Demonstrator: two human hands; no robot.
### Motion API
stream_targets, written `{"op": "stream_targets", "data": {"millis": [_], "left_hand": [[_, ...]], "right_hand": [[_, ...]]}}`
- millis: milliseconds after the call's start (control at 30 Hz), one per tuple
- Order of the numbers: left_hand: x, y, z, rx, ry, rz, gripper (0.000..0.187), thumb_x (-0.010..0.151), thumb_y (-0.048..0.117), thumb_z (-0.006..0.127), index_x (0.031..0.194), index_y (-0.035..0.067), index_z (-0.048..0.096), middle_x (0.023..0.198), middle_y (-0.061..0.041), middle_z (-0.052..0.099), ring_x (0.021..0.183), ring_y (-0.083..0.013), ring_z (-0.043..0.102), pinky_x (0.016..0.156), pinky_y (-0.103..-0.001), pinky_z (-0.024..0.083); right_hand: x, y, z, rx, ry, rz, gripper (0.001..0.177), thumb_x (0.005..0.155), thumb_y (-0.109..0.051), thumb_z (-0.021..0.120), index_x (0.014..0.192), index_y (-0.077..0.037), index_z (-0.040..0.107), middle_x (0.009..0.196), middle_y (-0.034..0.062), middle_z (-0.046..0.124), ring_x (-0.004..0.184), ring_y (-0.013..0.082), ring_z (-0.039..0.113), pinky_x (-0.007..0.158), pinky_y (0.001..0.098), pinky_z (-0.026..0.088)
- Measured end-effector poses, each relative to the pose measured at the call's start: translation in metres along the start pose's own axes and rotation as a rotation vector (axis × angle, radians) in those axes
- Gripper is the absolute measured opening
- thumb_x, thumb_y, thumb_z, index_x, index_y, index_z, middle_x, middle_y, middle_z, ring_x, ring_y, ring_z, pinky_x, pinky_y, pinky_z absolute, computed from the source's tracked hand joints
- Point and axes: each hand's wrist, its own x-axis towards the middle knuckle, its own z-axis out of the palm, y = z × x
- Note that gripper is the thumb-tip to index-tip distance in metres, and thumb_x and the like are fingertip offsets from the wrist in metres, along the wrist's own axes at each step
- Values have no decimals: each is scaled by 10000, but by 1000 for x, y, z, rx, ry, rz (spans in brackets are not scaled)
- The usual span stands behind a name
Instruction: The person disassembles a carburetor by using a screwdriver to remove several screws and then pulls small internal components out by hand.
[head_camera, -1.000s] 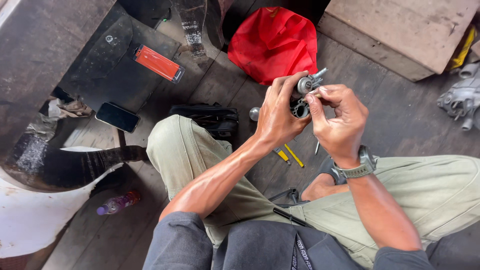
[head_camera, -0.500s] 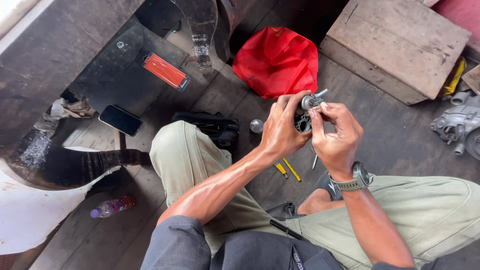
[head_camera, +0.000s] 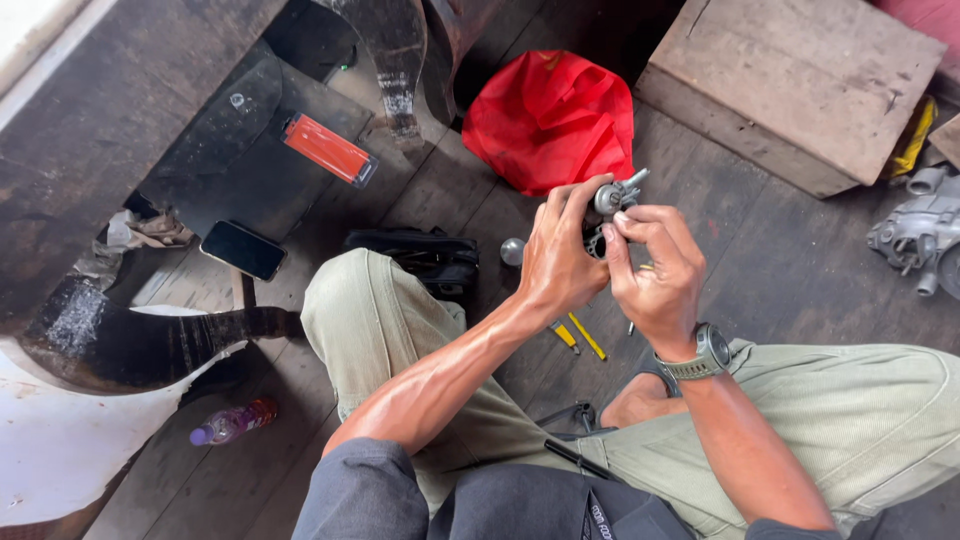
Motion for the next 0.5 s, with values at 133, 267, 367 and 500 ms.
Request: {"op": "stream_targets", "data": {"millis": [133, 267, 367, 500], "left_hand": [[2, 5, -4, 18, -28, -18, 692, 821, 295, 709, 1484, 272, 510, 1302, -72, 566, 1134, -352, 606, 950, -540, 563], [1, 4, -3, 42, -45, -22, 732, 801, 269, 733, 1495, 282, 499, 1306, -68, 564, 1150, -357, 599, 960, -543, 561], [3, 5, -3, 50, -62, -45, 749, 784, 270, 740, 1493, 277, 498, 1310, -68, 557, 1159, -353, 589, 961, -543, 557], [3, 2, 3, 73, -49, -27, 753, 780, 262, 741, 1493, 291, 501, 1309, -42, 558, 1143, -319, 591, 956, -524, 564]], "right_hand": [[-2, 6, 0, 2, -1, 20, 52, 969, 36, 752, 962, 39, 701, 953, 167, 708, 860, 378, 706, 756, 401, 566], [1, 6, -2, 43, -17, 47, 87, 940, 60, 744, 1007, 32, 695, 950, 173, 705, 865, 387, 711, 745, 423, 571], [4, 7, -5, 62, -28, 34, 71, 922, 75, 749, 961, 40, 702, 928, 179, 714, 857, 394, 718, 731, 421, 578], [4, 7, -10, 64, -65, 64, 53, 928, 63, 743, 948, 31, 706, 929, 171, 715, 844, 384, 714, 724, 417, 573]]}}
